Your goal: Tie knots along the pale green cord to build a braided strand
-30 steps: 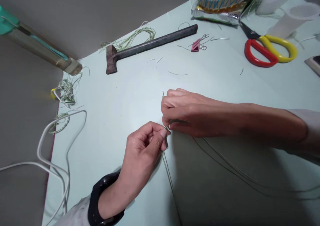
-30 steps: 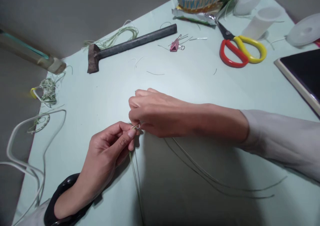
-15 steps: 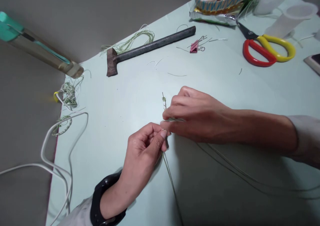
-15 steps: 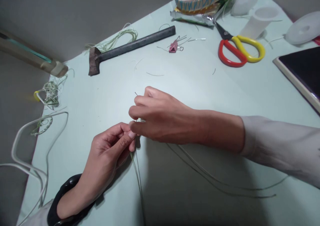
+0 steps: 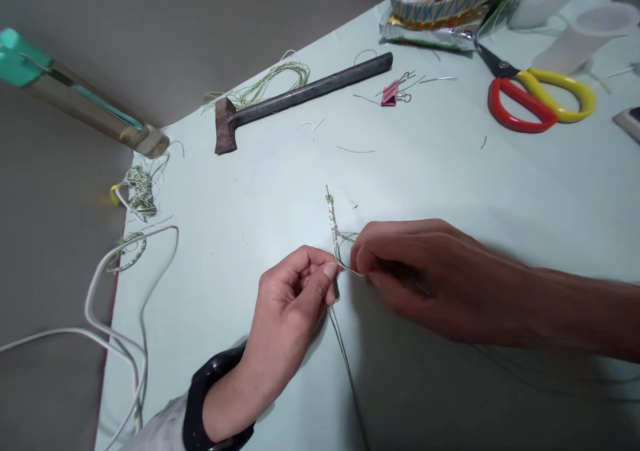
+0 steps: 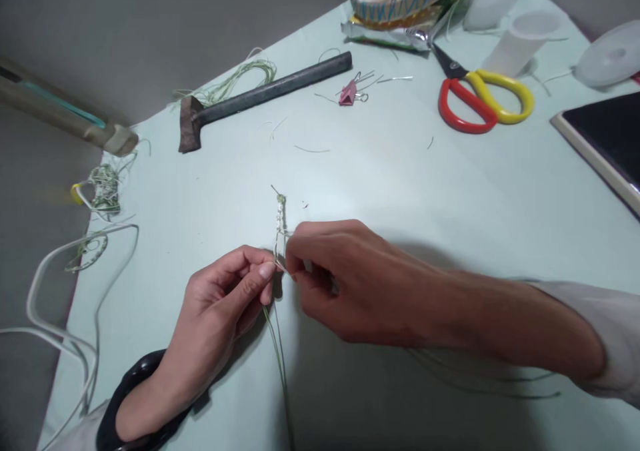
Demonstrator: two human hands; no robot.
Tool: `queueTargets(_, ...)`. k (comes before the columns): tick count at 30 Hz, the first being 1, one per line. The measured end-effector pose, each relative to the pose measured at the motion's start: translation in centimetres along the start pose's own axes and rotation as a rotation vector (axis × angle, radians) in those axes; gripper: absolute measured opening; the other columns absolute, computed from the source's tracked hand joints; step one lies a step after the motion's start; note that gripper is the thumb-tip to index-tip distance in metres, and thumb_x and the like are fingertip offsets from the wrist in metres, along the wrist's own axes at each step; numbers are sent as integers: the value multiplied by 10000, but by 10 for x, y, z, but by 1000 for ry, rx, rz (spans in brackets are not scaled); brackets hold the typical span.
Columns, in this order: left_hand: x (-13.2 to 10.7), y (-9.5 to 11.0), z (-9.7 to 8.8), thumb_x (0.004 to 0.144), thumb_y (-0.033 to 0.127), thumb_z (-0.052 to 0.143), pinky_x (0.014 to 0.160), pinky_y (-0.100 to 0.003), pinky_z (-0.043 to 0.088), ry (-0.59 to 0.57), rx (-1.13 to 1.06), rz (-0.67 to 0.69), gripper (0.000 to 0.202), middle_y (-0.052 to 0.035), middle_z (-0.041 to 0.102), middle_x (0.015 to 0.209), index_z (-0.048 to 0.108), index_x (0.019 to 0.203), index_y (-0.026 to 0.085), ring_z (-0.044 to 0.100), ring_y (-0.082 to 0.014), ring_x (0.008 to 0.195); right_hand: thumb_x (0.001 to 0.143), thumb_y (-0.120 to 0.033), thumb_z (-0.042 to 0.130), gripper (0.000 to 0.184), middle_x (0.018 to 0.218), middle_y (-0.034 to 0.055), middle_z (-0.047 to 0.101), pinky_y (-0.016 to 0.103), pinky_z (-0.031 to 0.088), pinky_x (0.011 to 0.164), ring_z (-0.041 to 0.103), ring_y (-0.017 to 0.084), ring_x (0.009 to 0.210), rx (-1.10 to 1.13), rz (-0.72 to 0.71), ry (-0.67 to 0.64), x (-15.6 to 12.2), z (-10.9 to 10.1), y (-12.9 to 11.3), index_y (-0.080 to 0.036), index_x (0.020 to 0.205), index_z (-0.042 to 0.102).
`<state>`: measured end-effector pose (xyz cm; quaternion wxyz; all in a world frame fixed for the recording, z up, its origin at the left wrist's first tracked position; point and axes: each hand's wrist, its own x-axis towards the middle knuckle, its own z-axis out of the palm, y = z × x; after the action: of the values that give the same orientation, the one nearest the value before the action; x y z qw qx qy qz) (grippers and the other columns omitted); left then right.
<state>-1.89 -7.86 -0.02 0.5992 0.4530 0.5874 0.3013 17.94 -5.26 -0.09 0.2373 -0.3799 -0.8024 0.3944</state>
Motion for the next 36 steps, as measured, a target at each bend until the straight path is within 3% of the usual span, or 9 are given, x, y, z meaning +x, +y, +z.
queueTargets(6, 0, -1, 1, 921, 324, 685, 441, -195, 225, 17, -9, -17, 223, 51, 523, 583, 653, 760, 175, 330, -49, 496, 876, -229, 497, 153, 578, -71, 491, 182, 306, 413, 385, 70, 495, 350, 354, -244, 1, -18, -3, -220, 775, 612)
queueTargets(12, -2, 0, 1, 934, 332, 673, 451, -192, 247, 20, -22, -23, 197, 53, 514, 582, 663, 813, 178, 334, -52, 500, 870, -215, 545, 177, 551, -76, 433, 177, 290, 399, 352, 58, 471, 352, 380, -330, -1, -31, -10, -206, 694, 533)
queueTargets(16, -3, 0, 1, 940, 317, 676, 487, -180, 278, 34, -29, -22, 135, 70, 511, 591, 636, 1028, 222, 365, -59, 526, 891, -205, 552, 164, 552, -65, 427, 178, 288, 364, 337, 68, 467, 332, 272, -166, -1, -38, -4, -222, 729, 568)
queueTargets(20, -3, -1, 0, 952, 317, 659, 481, -183, 269, 42, -13, -33, 165, 73, 498, 586, 618, 1080, 222, 368, -64, 528, 906, -168, 561, 188, 538, -44, 390, 198, 236, 329, 295, 64, 433, 308, 213, 31, 5, -43, 2, -219, 730, 605)
queueTargets(26, -1, -1, 0, 955, 321, 638, 468, -192, 260, 28, 11, -30, 150, 61, 474, 575, 679, 980, 178, 349, -58, 511, 915, -242, 618, 214, 533, -36, 310, 251, 162, 358, 240, 71, 465, 349, 377, 65, 15, -48, -3, -206, 709, 667)
queueTargets(29, -2, -1, -1, 955, 330, 631, 463, -196, 257, 25, 16, -43, 171, 63, 466, 567, 692, 959, 170, 321, -50, 488, 902, -270, 639, 200, 522, -39, 319, 245, 166, 371, 247, 62, 461, 348, 356, 70, 21, -48, 2, -199, 722, 693)
queueTargets(36, -4, -2, 0, 938, 324, 628, 430, -212, 200, 30, 12, -51, 170, 60, 476, 560, 687, 934, 164, 285, -50, 461, 898, -240, 672, 165, 481, -68, 358, 208, 184, 415, 264, 26, 427, 376, 331, 212, 32, -48, 18, -168, 759, 726)
